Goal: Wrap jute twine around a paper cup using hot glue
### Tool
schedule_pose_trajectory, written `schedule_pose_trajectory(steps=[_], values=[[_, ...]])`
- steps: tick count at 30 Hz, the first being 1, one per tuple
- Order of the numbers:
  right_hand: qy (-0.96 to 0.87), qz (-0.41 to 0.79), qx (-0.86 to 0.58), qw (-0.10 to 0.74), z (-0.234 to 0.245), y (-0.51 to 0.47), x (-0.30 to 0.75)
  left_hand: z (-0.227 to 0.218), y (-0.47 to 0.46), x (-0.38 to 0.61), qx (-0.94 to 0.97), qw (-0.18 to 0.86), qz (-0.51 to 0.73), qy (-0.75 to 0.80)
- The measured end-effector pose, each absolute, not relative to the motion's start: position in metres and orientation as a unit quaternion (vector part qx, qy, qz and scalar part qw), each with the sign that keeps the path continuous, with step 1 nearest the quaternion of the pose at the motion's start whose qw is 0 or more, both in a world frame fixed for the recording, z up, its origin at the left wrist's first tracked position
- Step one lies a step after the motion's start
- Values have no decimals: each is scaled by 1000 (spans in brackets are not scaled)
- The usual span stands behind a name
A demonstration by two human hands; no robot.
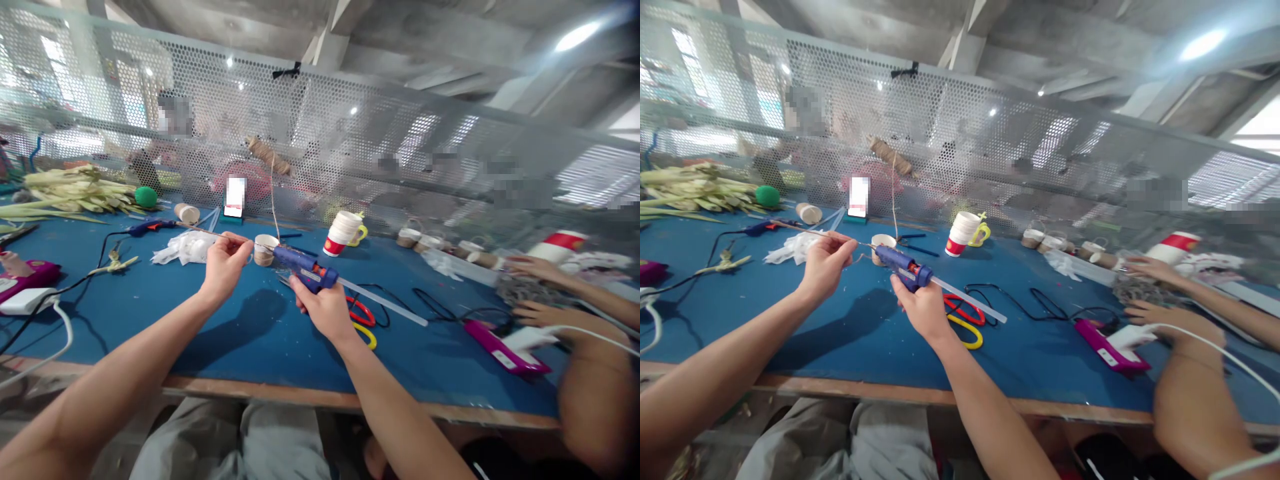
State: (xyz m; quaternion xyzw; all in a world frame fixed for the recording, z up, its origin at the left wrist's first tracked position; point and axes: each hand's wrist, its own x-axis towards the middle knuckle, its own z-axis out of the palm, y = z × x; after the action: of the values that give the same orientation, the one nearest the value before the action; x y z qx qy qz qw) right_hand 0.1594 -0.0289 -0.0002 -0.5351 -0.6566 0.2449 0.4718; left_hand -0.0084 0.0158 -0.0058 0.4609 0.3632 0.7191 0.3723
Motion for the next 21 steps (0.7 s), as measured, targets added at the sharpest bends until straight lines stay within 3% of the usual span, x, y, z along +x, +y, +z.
schedule_pose_trajectory(steps=[21], values=[[-642, 356, -488, 472, 3, -24, 166, -2, 12, -7, 464, 409, 715, 326]])
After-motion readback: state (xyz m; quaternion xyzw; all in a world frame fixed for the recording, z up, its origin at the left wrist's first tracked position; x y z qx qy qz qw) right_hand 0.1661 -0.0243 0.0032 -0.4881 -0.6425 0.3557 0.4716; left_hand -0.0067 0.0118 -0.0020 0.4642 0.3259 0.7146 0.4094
